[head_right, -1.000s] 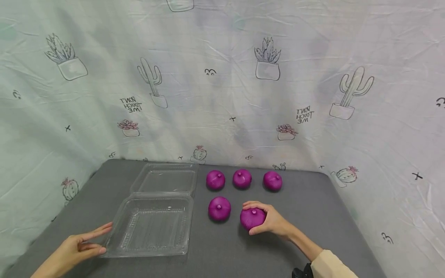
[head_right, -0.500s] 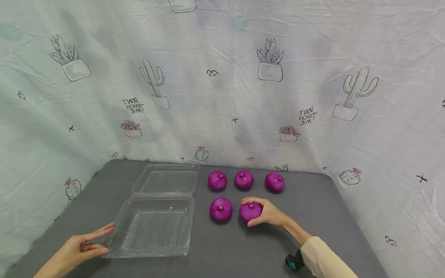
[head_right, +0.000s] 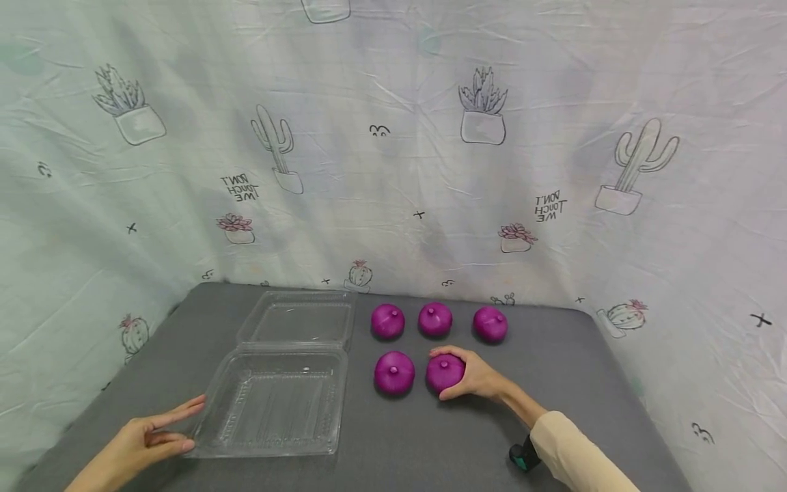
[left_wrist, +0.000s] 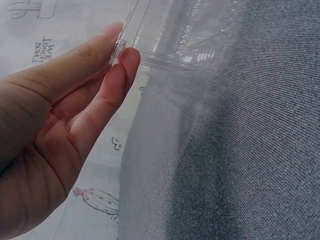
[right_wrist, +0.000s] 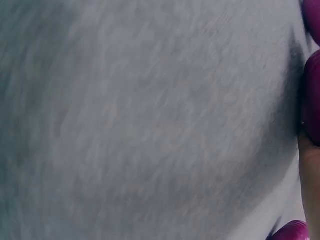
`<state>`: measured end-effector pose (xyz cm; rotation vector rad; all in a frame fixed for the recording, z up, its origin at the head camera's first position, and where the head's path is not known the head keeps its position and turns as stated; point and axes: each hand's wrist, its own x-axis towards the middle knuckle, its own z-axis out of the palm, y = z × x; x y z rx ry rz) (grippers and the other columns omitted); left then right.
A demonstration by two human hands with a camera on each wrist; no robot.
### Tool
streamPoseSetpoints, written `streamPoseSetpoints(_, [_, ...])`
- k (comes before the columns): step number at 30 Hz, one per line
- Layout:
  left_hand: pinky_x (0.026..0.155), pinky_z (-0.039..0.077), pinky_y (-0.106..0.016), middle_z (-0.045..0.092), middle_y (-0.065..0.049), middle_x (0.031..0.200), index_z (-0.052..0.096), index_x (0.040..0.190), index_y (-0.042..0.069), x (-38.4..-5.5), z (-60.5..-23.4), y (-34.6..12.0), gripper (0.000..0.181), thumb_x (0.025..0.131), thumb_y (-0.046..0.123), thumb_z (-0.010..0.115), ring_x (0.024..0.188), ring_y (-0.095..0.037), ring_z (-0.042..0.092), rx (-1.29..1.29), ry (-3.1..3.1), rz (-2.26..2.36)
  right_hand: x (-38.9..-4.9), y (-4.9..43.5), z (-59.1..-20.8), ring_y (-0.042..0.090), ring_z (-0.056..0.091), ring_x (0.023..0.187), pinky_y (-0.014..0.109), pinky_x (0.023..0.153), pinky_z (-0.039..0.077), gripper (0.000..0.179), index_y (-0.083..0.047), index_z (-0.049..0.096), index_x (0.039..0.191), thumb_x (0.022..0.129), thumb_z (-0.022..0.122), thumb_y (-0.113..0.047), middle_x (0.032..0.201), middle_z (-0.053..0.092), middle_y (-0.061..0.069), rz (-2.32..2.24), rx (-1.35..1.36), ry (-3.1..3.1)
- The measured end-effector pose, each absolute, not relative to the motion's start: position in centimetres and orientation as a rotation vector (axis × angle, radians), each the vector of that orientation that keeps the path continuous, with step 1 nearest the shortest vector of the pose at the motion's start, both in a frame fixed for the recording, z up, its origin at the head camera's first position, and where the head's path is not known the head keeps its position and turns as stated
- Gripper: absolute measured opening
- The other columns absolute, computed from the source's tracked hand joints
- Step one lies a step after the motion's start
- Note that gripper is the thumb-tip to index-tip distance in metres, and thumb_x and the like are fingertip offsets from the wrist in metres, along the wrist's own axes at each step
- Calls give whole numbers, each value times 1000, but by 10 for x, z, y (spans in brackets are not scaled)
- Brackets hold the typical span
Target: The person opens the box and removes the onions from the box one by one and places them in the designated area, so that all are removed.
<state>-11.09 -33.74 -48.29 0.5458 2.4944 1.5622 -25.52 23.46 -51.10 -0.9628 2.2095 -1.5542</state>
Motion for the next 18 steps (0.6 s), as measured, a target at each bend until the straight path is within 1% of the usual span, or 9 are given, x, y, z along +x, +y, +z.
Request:
streamPoseSetpoints(1, [71,55,-25,38,38,131,49,140,6,-111,-483,-337,54,89,9,67,90,-11,69,532,2490,1561,-255,235,-511,9,52,115,28,88,49,72,6,46,133,72,83,-3,134,47,29,-1547,-971,2218])
streamPoseSetpoints(4, [72,55,-24,39,35,132,50,140,9,-111,-482,-337,54,89,11,67,92,-12,69,518,2482,1561,-254,237,-510,8,51,115,26,90,47,76,5,44,135,71,84,-5,134,48,27,-1514,-991,2263])
streamPoseSetpoints(8, [73,55,-24,40,33,134,50,140,10,-112,-482,-337,53,89,8,66,93,-11,68,549,2489,1577,-254,239,-513,7,50,116,23,92,45,81,3,44,136,69,87,-9,132,50,23,-1475,-1016,2350])
streamPoseSetpoints(12, [71,55,-25,40,34,134,51,139,9,-113,-482,-338,53,89,6,66,92,-9,68,589,2531,1566,-255,237,-516,8,51,114,23,92,45,79,4,46,134,68,88,-9,129,53,20,-1484,-1042,2397])
streamPoseSetpoints(18, [71,55,-24,42,29,135,53,138,17,-112,-483,-338,53,88,9,68,91,-9,68,521,2545,1541,-252,233,-518,9,52,112,21,93,43,80,4,47,134,67,88,-9,127,55,17,-1503,-1020,2412])
